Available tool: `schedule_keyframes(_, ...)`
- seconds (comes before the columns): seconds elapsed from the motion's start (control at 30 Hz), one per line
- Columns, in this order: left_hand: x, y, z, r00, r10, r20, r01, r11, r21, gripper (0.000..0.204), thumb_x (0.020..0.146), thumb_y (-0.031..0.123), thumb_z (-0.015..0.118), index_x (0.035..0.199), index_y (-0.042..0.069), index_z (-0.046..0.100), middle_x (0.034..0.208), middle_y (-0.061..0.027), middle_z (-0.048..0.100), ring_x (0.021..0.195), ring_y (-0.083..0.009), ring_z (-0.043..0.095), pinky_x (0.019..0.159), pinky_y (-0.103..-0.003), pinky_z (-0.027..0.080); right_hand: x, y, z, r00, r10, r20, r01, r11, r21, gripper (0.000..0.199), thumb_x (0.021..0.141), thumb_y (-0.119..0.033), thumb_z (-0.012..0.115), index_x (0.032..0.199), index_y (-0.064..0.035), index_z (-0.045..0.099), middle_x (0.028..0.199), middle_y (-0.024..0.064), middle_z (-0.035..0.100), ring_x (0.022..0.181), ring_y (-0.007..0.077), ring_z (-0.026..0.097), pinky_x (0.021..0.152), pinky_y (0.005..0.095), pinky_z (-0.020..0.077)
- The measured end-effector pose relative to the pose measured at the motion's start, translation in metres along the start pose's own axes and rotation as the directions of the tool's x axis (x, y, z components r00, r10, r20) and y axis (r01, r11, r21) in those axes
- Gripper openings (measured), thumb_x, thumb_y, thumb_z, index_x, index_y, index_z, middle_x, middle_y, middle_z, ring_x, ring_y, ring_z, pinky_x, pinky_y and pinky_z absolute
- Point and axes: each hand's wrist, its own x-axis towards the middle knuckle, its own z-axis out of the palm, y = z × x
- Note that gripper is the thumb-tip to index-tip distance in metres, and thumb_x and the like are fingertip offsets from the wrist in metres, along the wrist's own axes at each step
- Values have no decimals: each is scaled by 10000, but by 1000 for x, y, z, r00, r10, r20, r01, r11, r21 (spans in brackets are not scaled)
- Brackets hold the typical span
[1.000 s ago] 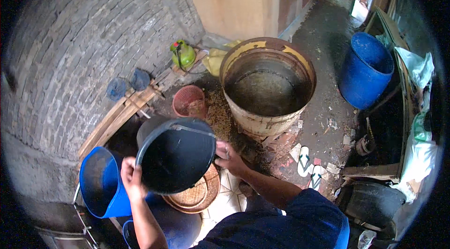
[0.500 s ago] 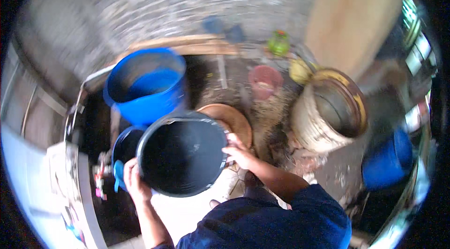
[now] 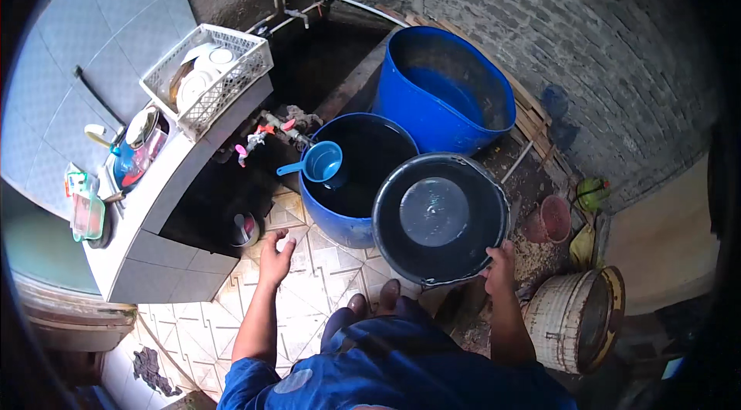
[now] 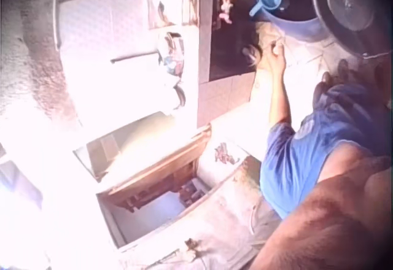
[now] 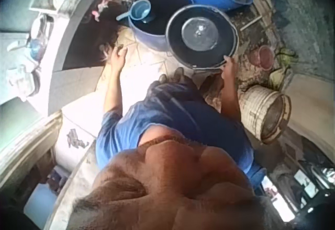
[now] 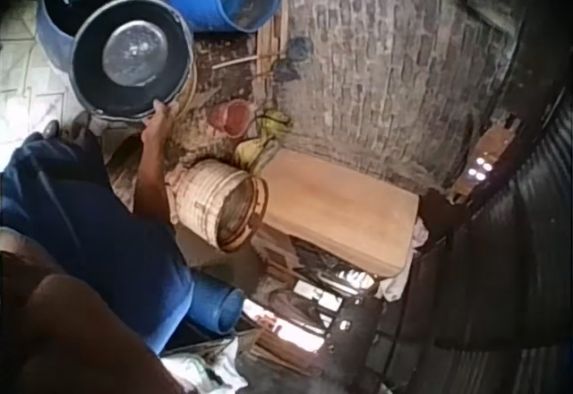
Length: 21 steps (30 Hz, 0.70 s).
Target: The person positions bricks around a ground-level burner, uses a lighter to ignite a small wick, lights the burner, and pours water from a bucket into a large metal container.
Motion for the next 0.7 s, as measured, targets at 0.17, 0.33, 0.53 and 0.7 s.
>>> schedule_keyframes(0.17,19,-8,31,999,18,33,-20,996,89,395,789,244,642,1109,25,571,1122,-205,564,1074,-323,529,922,-362,411,19,-29,20,998,-8,-65,-2,988,-154,389,754,-134,555,1125,-154,441,1040,4,520,893,128,522,513,278,449)
schedule_keyframes(0.33,64,25,66,984,136,118,-164,948,272,496,786,272,641,1209,49,506,1169,-220,528,1107,-360,497,943,-380,401,45,-27,40,996,-88,-29,88,996,6,360,760,-103,542,1105,-78,442,1020,55,513,879,146,529,584,280,489)
schedule_keyframes(0.53,131,39,108,987,20,157,-82,914,398,687,785,307,651,1347,78,329,1318,-221,389,1180,-372,436,974,-388,383,69,-13,42,996,-84,-18,85,992,95,389,758,-106,549,1126,-54,433,1036,80,500,886,155,526,613,271,490)
schedule_keyframes(0.7,178,16,126,990,26,139,-94,855,511,657,765,285,657,1326,102,368,1318,-192,395,1169,-355,449,951,-405,405,64,-32,57,995,-23,-102,11,992,-122,435,749,-161,560,1148,-57,421,1081,95,479,950,196,510,687,332,480)
